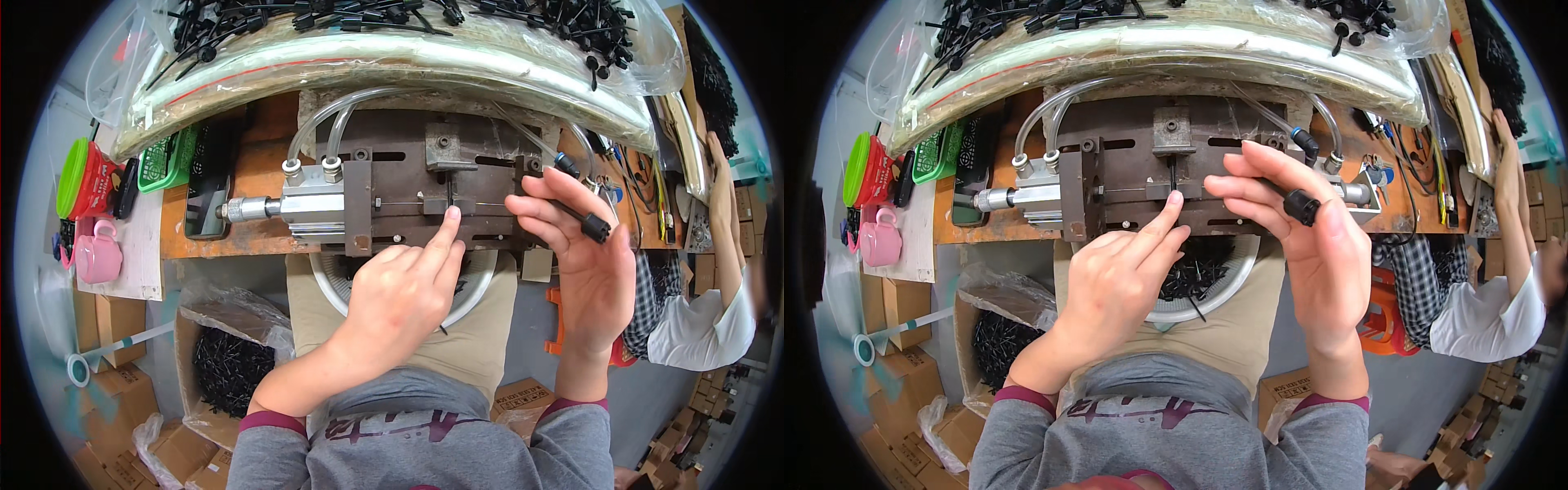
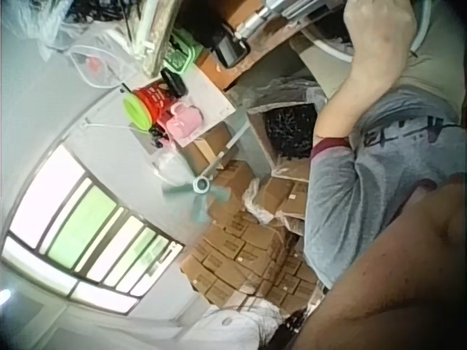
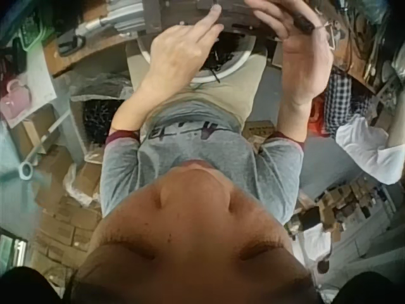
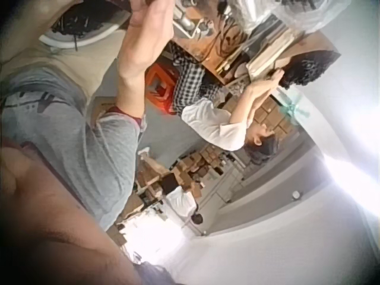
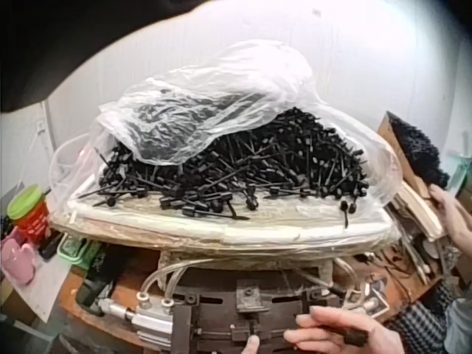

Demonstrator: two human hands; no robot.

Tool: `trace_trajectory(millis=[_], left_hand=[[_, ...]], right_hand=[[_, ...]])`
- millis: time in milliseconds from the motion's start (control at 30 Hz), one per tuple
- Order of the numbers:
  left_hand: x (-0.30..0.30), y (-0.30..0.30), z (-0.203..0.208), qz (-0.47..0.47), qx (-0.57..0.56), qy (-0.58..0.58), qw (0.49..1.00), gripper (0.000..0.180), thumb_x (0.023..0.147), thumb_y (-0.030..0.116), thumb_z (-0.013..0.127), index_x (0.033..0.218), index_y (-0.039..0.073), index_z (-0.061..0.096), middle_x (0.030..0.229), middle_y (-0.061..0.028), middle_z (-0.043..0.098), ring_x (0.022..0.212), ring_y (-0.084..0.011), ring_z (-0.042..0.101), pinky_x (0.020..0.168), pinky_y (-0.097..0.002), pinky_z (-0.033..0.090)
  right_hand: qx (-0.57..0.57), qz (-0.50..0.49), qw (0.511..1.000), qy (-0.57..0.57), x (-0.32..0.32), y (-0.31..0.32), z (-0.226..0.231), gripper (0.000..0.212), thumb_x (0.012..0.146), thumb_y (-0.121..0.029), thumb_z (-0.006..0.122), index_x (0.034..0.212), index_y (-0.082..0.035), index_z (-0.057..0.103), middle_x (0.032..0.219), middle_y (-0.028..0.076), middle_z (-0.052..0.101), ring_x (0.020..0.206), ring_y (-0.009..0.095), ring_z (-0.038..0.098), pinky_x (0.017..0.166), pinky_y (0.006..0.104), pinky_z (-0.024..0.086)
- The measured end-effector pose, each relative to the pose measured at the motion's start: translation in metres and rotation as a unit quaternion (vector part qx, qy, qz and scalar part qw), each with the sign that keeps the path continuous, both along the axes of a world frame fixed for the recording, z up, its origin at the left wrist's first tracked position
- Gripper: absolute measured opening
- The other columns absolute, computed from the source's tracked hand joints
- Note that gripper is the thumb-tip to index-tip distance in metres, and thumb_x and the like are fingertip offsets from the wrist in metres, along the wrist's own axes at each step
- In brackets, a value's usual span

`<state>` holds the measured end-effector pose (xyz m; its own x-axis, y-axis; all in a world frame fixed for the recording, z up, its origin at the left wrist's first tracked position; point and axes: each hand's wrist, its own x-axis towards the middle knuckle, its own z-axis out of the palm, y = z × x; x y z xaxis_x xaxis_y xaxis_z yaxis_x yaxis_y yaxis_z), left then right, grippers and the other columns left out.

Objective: Manually assemble small electronic or plastic components using a workbench fixture.

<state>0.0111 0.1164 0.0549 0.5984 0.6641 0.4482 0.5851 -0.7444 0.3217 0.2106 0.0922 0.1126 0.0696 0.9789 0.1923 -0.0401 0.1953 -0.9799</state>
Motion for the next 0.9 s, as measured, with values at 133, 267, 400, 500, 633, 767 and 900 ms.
trace_trajectory(millis=[133, 267, 400, 500, 633, 767, 900], left_hand=[[-0.001, 0.001, 0.006, 0.007, -0.02, 0.012, 1.0, 0.028, 0.078, 0.01, 0.074, 0.105, 0.002, 0.073, 0.132, -0.0136, 0.065, 0.067, -0.0194, 0.068, 0.065, -0.0304, 0.055], [-0.003, 0.003, 0.012, -0.005, -0.034, 0.014, 0.999, 0.027, 0.078, 0.011, 0.075, 0.104, 0.004, 0.073, 0.128, -0.0126, 0.067, 0.068, -0.0209, 0.069, 0.066, -0.0299, 0.055], [-0.018, 0.023, 0.044, -0.027, -0.034, -0.064, 0.997, 0.026, 0.078, 0.01, 0.078, 0.104, 0.006, 0.074, 0.114, -0.0113, 0.072, 0.078, -0.0234, 0.071, 0.072, -0.029, 0.056], [-0.025, 0.07, 0.073, 0.0, 0.122, -0.143, 0.982, 0.026, 0.077, 0.009, 0.081, 0.102, 0.005, 0.074, 0.101, -0.0103, 0.075, 0.089, -0.0252, 0.072, 0.079, -0.031, 0.056], [-0.047, 0.137, 0.093, 0.103, 0.223, -0.085, 0.966, 0.02, 0.083, 0.011, 0.076, 0.103, 0.007, 0.075, 0.097, -0.0094, 0.074, 0.089, -0.0263, 0.071, 0.081, -0.0341, 0.054], [-0.042, 0.173, 0.091, 0.099, 0.11, -0.052, 0.988, 0.02, 0.085, 0.02, 0.073, 0.099, 0.007, 0.076, 0.094, -0.0109, 0.072, 0.088, -0.0287, 0.07, 0.082, -0.0381, 0.054], [-0.041, 0.178, 0.093, 0.08, 0.051, -0.051, 0.994, 0.023, 0.087, 0.019, 0.073, 0.104, 0.004, 0.074, 0.096, -0.01, 0.072, 0.086, -0.0235, 0.068, 0.081, -0.0326, 0.052]], right_hand=[[0.022, 0.005, 1.0, -0.007, -0.009, -0.008, 0.006, 0.035, 0.097, -0.013, 0.055, 0.124, 0.01, 0.051, 0.129, 0.03, 0.057, 0.117, 0.035, 0.064, 0.099, 0.0398, 0.051], [0.037, 0.04, 0.996, -0.073, -0.004, -0.015, 0.001, 0.033, 0.08, 0.012, 0.072, 0.11, 0.005, 0.059, 0.128, 0.025, 0.06, 0.109, 0.027, 0.068, 0.082, 0.0309, 0.058], [0.12, 0.006, 0.932, -0.342, -0.01, -0.015, -0.01, 0.032, 0.072, 0.005, 0.081, 0.102, 0.002, 0.069, 0.126, 0.02, 0.063, 0.102, 0.025, 0.069, 0.08, 0.0316, 0.058], [0.14, -0.019, 0.895, -0.424, -0.015, -0.018, -0.027, 0.029, 0.075, 0.004, 0.078, 0.101, 0.002, 0.066, 0.126, 0.02, 0.063, 0.106, 0.033, 0.067, 0.086, 0.0378, 0.057], [0.155, 0.019, 0.87, -0.468, -0.029, -0.016, -0.044, 0.024, 0.075, 0.002, 0.075, 0.096, 0.0, 0.064, 0.132, 0.019, 0.062, 0.086, 0.026, 0.071, 0.073, 0.0337, 0.058], [0.187, -0.018, 0.82, -0.541, -0.037, -0.006, -0.05, 0.02, 0.075, -0.005, 0.075, 0.093, -0.002, 0.065, 0.128, 0.016, 0.066, 0.065, 0.02, 0.066, 0.062, 0.0292, 0.054], [0.19, -0.021, 0.8, -0.569, -0.036, -0.003, -0.046, 0.021, 0.074, -0.007, 0.075, 0.093, -0.004, 0.066, 0.125, 0.014, 0.069, 0.055, 0.018, 0.061, 0.055, 0.0266, 0.051]])
